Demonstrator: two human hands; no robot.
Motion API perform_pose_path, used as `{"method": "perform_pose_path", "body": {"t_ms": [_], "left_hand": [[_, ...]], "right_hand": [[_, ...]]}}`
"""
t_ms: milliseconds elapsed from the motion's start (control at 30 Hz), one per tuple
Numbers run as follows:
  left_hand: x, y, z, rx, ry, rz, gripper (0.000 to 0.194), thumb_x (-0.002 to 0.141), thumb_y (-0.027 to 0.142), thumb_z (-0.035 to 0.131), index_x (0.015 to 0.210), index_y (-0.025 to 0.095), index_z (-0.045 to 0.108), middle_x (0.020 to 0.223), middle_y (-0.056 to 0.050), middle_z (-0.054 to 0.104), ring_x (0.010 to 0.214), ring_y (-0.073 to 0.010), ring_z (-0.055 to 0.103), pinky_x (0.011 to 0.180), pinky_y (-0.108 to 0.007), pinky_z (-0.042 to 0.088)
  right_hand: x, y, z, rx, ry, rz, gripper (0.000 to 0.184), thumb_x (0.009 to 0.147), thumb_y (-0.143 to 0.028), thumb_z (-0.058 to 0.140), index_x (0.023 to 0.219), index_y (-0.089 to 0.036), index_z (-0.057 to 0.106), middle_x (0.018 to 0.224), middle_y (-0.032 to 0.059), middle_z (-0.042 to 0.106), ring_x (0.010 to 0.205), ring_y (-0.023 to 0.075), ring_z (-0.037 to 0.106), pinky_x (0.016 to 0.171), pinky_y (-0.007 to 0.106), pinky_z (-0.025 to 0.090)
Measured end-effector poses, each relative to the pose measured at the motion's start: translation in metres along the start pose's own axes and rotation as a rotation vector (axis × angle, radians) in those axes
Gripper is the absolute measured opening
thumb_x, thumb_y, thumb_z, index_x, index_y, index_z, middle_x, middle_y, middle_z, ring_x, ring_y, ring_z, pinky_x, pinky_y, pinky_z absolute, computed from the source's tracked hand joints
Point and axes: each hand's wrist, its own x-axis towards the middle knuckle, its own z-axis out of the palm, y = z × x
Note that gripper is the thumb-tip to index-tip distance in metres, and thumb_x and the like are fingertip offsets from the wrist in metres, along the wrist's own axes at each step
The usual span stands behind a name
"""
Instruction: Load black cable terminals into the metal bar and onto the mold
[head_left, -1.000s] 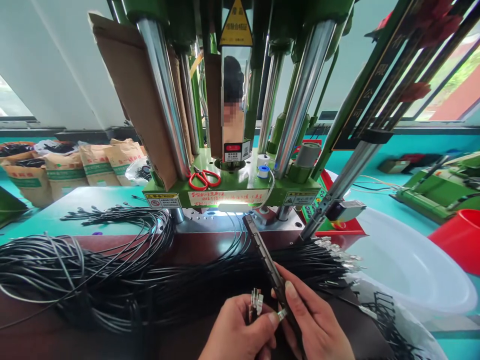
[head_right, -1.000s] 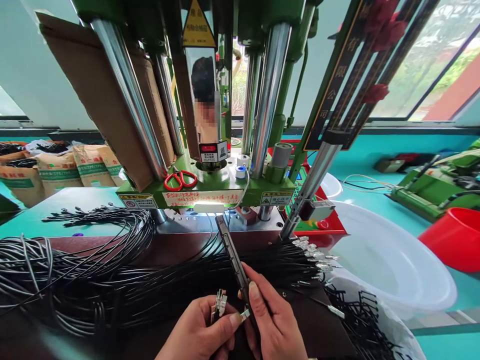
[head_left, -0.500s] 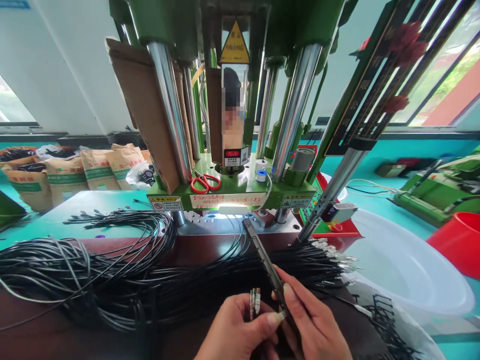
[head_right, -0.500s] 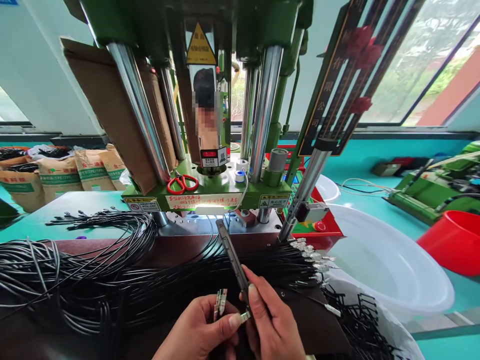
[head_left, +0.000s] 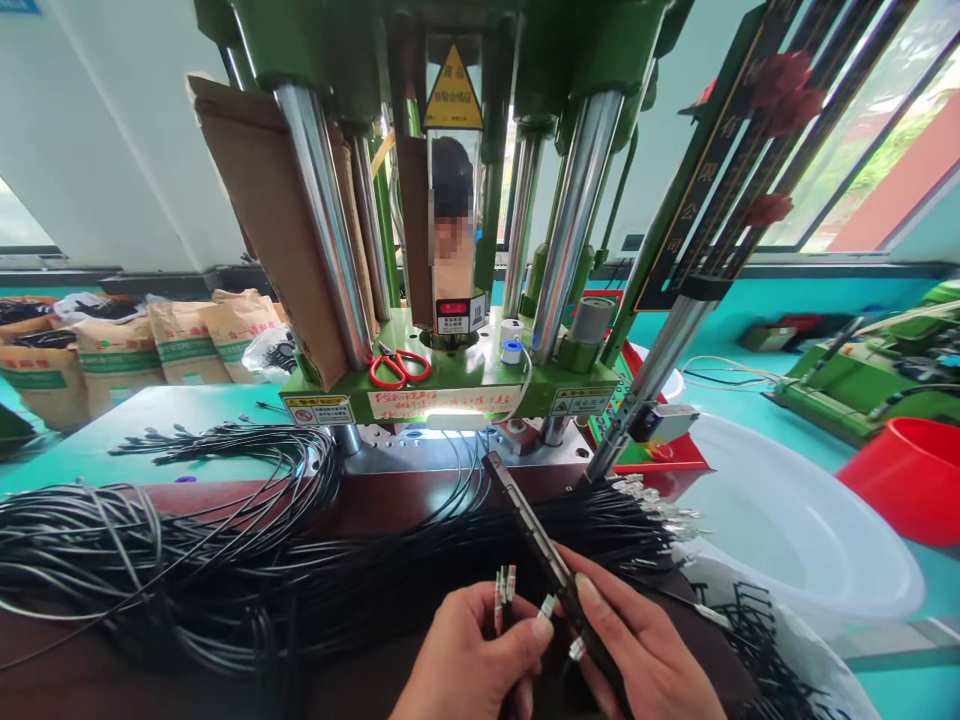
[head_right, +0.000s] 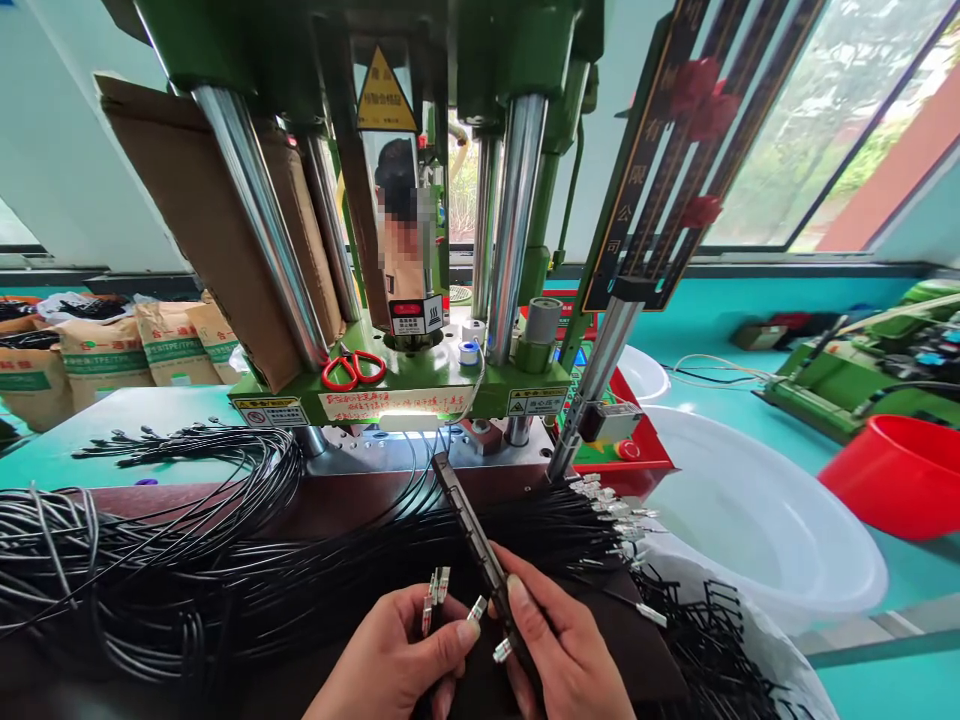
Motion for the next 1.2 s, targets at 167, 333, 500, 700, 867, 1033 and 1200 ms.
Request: {"method": "perform_pose_path", "body": {"t_ms": [167,333,500,700,867,1033,1200], "left_hand": [[0.002,-0.002,0.002,0.124,0.010,-0.039,0.042,0.069,0.053,0.068,0.080,0.016,0.052,0.043,0.008,0.047,0.030,-0.0055,0.038,0.030,-0.015,0.029],[0.001,-0.001,0.003,0.175,0.041,-0.049,0.037,0.070,0.049,0.066,0.079,0.017,0.051,0.037,0.009,0.042,0.030,-0.0059,0.036,0.030,-0.015,0.027],[0.001,-0.002,0.003,0.178,0.058,-0.051,0.033,0.069,0.045,0.067,0.077,0.018,0.051,0.037,0.009,0.043,0.030,-0.0065,0.036,0.030,-0.016,0.026],[0.002,-0.002,0.005,0.117,0.077,-0.060,0.031,0.066,0.044,0.068,0.071,0.019,0.050,0.034,0.008,0.043,0.025,-0.0066,0.035,0.026,-0.016,0.027],[0.001,0.000,0.003,0.027,0.003,-0.023,0.035,0.065,0.045,0.072,0.067,0.017,0.051,0.037,0.006,0.045,0.028,-0.0064,0.038,0.028,-0.016,0.031],[-0.008,0.005,-0.013,-0.332,-0.171,-0.001,0.045,0.060,0.034,0.083,0.090,0.014,0.057,0.071,-0.001,0.062,0.056,-0.0095,0.058,0.058,-0.027,0.054],[-0.011,0.006,-0.018,-0.307,-0.091,0.002,0.040,0.067,0.034,0.079,0.093,0.014,0.057,0.070,0.001,0.059,0.055,-0.0097,0.059,0.055,-0.025,0.053]], "right_hand": [[0.001,-0.001,0.001,-0.057,0.000,-0.019,0.052,0.077,-0.055,0.066,0.119,-0.025,0.067,0.077,0.0048,0.069,0.039,0.0088,0.048,0.029,0.017,0.035],[-0.001,-0.003,0.007,-0.075,0.012,0.002,0.052,0.081,-0.057,0.059,0.124,-0.026,0.063,0.068,0.0021,0.067,0.037,0.0086,0.048,0.029,0.017,0.035],[0.001,-0.003,0.004,-0.170,-0.040,-0.089,0.049,0.086,-0.054,0.055,0.125,-0.025,0.062,0.099,0.0078,0.071,0.074,0.0201,0.067,0.062,0.026,0.057],[0.005,0.003,-0.002,-0.411,-0.086,-0.222,0.042,0.091,-0.047,0.050,0.126,-0.028,0.061,0.118,0.0072,0.065,0.117,0.0246,0.054,0.100,0.032,0.043],[0.002,-0.002,0.001,-0.347,-0.089,-0.225,0.044,0.088,-0.050,0.053,0.124,-0.026,0.063,0.100,0.0074,0.069,0.095,0.0235,0.062,0.080,0.028,0.053],[-0.005,-0.008,0.000,-0.029,0.011,0.105,0.055,0.080,-0.058,0.061,0.125,-0.027,0.061,0.075,0.0023,0.066,0.049,0.0084,0.051,0.041,0.016,0.042],[-0.004,-0.004,-0.003,0.033,-0.089,0.132,0.064,0.081,-0.059,0.059,0.131,-0.019,0.055,0.055,-0.0017,0.056,0.037,0.0034,0.034,0.034,0.014,0.027]]}}
